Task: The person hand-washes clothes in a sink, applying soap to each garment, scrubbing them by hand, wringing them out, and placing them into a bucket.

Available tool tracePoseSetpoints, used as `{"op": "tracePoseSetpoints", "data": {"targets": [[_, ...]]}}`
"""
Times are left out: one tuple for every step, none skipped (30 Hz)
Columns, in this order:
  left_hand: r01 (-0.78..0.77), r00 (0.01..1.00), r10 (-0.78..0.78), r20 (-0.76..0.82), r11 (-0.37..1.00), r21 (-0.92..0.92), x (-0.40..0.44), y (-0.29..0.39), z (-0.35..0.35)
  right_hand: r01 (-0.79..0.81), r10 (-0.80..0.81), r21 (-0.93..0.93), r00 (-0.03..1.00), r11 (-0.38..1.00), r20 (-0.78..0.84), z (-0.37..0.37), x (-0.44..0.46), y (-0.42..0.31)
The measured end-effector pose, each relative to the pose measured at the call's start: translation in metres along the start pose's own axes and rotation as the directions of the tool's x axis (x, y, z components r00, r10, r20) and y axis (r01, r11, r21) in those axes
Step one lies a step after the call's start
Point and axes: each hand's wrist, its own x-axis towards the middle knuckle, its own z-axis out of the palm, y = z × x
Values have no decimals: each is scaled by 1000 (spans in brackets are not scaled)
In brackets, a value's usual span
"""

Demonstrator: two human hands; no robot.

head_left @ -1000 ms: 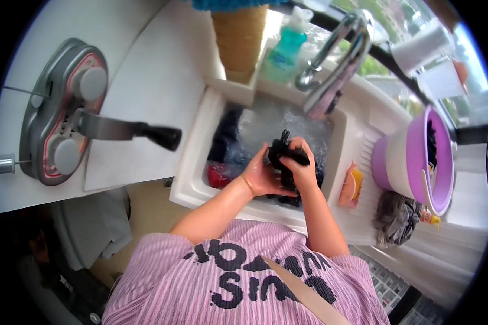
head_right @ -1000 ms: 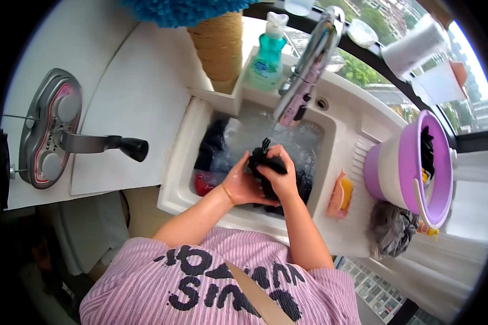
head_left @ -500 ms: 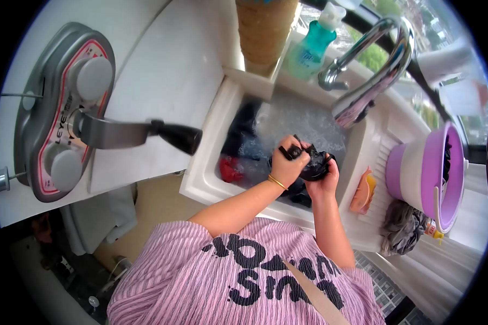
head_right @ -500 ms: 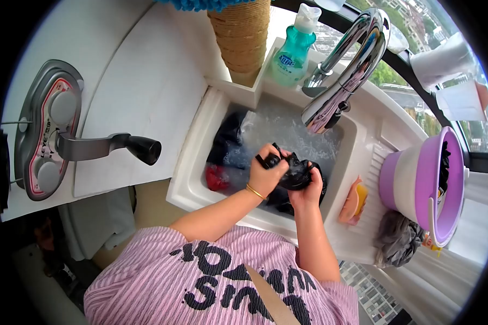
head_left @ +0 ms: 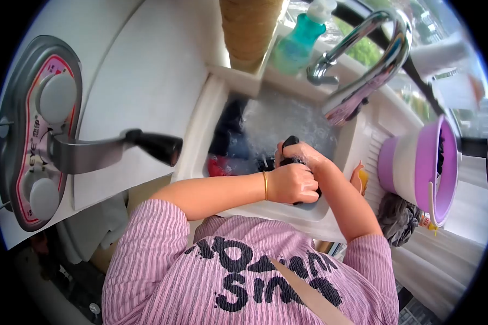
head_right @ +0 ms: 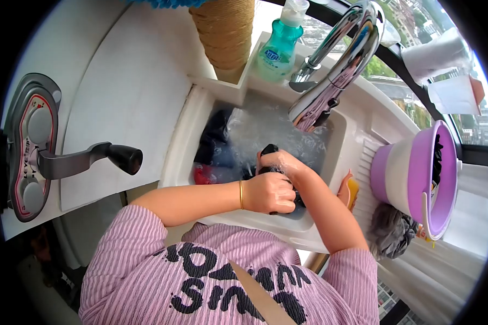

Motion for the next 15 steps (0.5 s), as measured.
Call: {"op": "tracePoseSetpoints", "data": {"targets": [[-33,999,33,3,999,14,-1,1,5,13,-15,-215,1000,977,-8,2,4,0],[-24,1000,24,5,1000,17,-4,2,12,25,-32,-422,999,906,-10,4,8,0],[-34,998,31,57,998,44,-10,4,21,-23,-49,-573,993,820,-109,9,10,3],[-42,993,34,109,997,71,-15,6,30,-22,-41,-573,994,819,-97,14,13,7],[-32,984,15,179,995,93,-17,9,37,-86,-32,-675,987,733,-160,19,17,11],[-28,984,11,178,995,93,-19,12,45,-158,-33,-757,973,634,-230,22,18,15],[-33,945,-26,325,984,173,-20,15,54,-174,-49,-815,969,553,-241,25,21,18],[-55,885,-69,461,967,249,-20,16,60,-179,-48,-814,968,553,-245,25,23,29],[-37,855,-86,512,974,225,-20,17,64,-130,-217,-880,943,457,-252,27,26,42],[-41,855,-84,512,973,228,-26,16,73,-96,-381,-933,895,347,-233,28,29,52],[44,884,-125,450,981,188,-39,13,94,-151,-307,-935,917,322,-254,35,27,49],[123,907,-169,386,982,142,-51,9,114,-150,-317,-936,914,318,-255,33,26,49],[208,870,-260,418,964,165,-56,5,131,-144,-339,-903,893,405,-294,29,25,50],[197,873,-252,418,965,171,-49,3,121,-131,-357,-862,871,490,-336,23,24,51],[100,823,-196,533,974,204,-35,4,100,-46,-346,-774,876,631,-335,9,18,50]]}}
